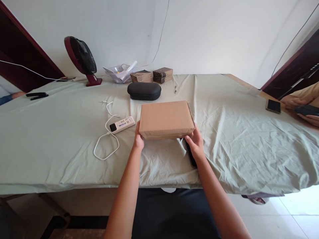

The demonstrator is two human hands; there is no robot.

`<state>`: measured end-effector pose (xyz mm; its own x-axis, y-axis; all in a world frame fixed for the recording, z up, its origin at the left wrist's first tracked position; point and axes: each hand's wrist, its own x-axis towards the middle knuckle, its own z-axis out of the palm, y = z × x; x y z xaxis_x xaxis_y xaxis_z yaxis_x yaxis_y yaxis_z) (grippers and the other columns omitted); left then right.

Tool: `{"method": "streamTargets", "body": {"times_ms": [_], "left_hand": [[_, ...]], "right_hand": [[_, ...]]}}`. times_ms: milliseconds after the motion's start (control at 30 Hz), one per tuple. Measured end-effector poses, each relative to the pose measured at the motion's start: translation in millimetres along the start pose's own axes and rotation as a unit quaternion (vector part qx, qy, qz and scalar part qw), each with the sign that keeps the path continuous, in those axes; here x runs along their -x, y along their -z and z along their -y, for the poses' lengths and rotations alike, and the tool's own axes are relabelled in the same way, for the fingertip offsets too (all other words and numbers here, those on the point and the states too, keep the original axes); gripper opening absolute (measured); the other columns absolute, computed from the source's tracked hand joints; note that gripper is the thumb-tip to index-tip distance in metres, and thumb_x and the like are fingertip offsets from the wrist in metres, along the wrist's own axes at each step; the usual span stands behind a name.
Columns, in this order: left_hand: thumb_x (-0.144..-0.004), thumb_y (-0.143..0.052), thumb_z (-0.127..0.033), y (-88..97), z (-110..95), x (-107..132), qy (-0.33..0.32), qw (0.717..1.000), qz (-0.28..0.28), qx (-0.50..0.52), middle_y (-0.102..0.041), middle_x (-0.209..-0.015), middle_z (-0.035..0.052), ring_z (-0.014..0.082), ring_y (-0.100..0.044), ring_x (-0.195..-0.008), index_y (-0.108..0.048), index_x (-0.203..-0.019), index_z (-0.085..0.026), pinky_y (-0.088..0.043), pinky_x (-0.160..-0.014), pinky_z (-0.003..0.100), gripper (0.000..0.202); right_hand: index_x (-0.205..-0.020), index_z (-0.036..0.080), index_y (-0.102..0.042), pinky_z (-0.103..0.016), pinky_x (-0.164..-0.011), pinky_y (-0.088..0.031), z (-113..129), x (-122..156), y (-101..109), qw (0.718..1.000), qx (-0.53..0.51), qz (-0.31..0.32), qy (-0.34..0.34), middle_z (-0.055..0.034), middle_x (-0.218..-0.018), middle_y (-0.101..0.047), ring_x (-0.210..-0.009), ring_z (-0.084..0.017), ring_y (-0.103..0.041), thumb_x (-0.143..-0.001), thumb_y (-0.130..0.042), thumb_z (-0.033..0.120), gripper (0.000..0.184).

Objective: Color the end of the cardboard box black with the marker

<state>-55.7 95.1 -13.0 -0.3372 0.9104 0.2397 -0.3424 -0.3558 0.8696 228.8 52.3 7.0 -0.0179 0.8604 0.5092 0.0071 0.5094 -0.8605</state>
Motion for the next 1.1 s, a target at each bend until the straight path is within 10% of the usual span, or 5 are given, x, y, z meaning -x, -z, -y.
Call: {"method": "streamTargets", "body": {"times_ms": [300,600,1100], "left_hand": [[-0.07,-0.066,-0.094,-6.0,-16,2,0.028,0.999,0.02,0.038,-0.071,-0.142,0.0095,0.036,-0.062,-0.138,-0.072,-0.129,-0.033,-0.058,-0.099,0.045,0.085],[-0.057,-0.069,-0.032,-8.9,-36,12,0.043,0.997,0.057,0.033,-0.071,-0.136,0.0035,0.0345,-0.063,-0.131,-0.067,-0.136,-0.035,-0.055,-0.102,0.047,0.078],[-0.06,-0.069,-0.033,-7.1,-36,10,0.006,0.997,0.072,0.026,-0.073,-0.135,0.0029,0.0354,-0.056,-0.143,-0.07,-0.137,-0.039,-0.046,-0.118,0.055,0.077]], "right_hand": [[-0.165,0.035,-0.048,-0.054,-0.124,-0.051,9,0,-4,1.0,-0.004,-0.009,-0.003,-0.0042,-0.173,-0.043,-0.162,-0.034,-0.04,-0.1,-0.072,0.058,0.073],[-0.162,0.036,-0.053,-0.057,-0.131,-0.042,5,-2,-3,1.0,0.002,-0.025,-0.001,-0.0042,-0.172,-0.045,-0.164,-0.034,-0.035,-0.096,-0.078,0.055,0.073],[-0.157,0.033,-0.061,-0.056,-0.126,-0.048,-2,-4,-5,0.999,-0.018,-0.031,-0.018,-0.0045,-0.166,-0.054,-0.16,-0.035,-0.042,-0.098,-0.075,0.047,0.062]]}}
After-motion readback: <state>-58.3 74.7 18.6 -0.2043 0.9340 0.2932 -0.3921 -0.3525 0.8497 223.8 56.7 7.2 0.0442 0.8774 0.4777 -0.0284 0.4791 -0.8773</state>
